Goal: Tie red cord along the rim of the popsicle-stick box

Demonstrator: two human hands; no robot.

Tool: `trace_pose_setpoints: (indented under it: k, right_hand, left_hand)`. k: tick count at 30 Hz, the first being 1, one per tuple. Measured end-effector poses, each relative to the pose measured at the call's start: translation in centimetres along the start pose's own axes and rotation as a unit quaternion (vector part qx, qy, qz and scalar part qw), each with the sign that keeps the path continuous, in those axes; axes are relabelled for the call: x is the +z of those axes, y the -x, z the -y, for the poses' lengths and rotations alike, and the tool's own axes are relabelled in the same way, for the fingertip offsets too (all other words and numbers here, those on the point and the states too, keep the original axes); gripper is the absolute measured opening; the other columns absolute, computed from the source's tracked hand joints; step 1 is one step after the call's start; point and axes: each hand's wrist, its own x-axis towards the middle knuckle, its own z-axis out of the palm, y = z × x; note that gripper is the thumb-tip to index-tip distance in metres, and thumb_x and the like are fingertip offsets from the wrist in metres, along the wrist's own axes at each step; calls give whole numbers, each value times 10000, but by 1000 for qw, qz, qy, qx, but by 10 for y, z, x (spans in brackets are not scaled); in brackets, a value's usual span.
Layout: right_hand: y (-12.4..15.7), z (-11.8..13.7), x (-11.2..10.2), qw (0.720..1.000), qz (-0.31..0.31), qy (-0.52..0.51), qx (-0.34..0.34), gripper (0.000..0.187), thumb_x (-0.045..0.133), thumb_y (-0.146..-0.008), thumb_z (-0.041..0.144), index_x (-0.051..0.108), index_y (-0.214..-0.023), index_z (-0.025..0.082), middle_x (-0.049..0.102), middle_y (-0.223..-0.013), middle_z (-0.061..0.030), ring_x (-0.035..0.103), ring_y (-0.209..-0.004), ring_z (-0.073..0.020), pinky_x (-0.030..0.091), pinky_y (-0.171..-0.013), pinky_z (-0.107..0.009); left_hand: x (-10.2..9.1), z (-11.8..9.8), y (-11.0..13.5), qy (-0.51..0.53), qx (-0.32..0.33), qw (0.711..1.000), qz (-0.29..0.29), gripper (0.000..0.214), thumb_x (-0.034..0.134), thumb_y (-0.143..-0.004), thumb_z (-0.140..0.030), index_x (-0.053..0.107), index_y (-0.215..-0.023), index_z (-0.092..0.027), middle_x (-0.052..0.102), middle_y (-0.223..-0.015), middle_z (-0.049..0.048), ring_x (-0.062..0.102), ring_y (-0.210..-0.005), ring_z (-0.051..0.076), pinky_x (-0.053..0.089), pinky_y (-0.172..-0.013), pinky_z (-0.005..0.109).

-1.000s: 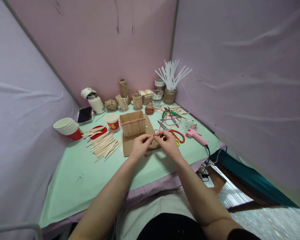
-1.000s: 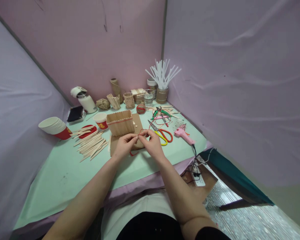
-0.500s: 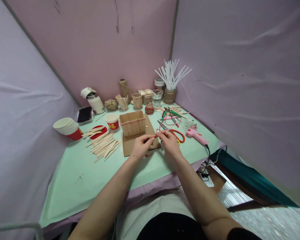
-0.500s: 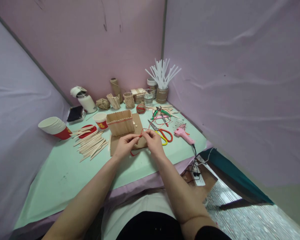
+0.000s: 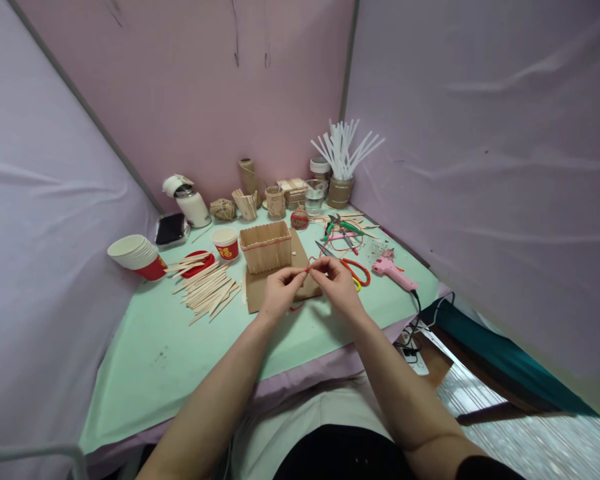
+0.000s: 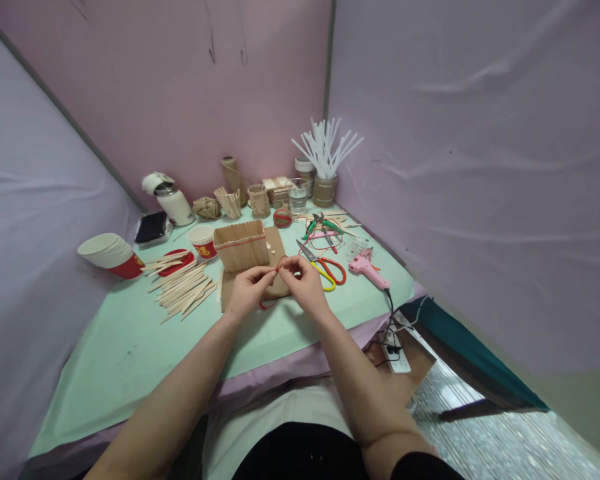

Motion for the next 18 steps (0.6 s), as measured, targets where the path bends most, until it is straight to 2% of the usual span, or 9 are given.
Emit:
trace_pose_setpoints:
  k: [3, 5, 9, 12, 15, 18]
  right_hand:
    - [2, 3, -1, 994, -5, 84, -75, 216, 585, -710, 279, 558, -912, 207, 575, -891, -28, 518, -742, -140, 410, -638, -261]
    - [3, 5, -1, 988, -16, 116, -99, 207, 587, -715, 283, 560, -905, 206, 570, -898, -31, 517, -757, -143, 405, -652, -267]
    - [3, 4, 3, 995, -22, 86, -40, 193, 578, -749, 385, 545, -762, 195, 564, -743, -9, 506, -683, -138, 388, -600, -261]
    - [2, 0, 5, 997, -19, 73, -17, 214, 588, -739, 400, 557, -706, 191, 562, -687, -3, 506, -658, -141, 386, -585, -263]
    - [2, -1, 4, 996, -27, 80, -38, 170, 572, -754, 360, 585, -733, 191, 574, -724, -12, 522, -685, -147, 399, -601, -267]
    - [4, 2, 2, 989, -24, 116, -93, 144, 533, -794, 324, 596, -772, 197, 572, -775, -27, 527, -729, -154, 412, -633, -276]
  left_hand:
    - [-1, 3, 1, -28, 23, 999, -34, 233, 615, -720, -328, 705, -824, -140, 670, -740, 45, 565, -680, 138, 434, -642, 247]
    - [-1, 5, 2, -56, 58, 996, -45, 222, 593, -747, -322, 701, -838, -151, 673, -779, 49, 574, -711, 144, 438, -668, 255]
    - [0, 4, 5, -113, 134, 983, -50, 211, 553, -791, -320, 697, -841, -173, 662, -776, 50, 573, -723, 146, 433, -679, 261]
    - [0, 2, 6, -134, 154, 978, -42, 210, 544, -801, -317, 697, -843, -181, 665, -785, 56, 581, -744, 154, 435, -691, 263]
    - [0, 1, 6, -133, 155, 978, -36, 210, 540, -803, -312, 698, -851, -182, 668, -794, 57, 584, -747, 155, 436, -691, 260]
    - [0, 1, 5, -113, 136, 984, -35, 210, 545, -796, -310, 696, -852, -175, 666, -789, 54, 577, -731, 148, 433, -680, 253]
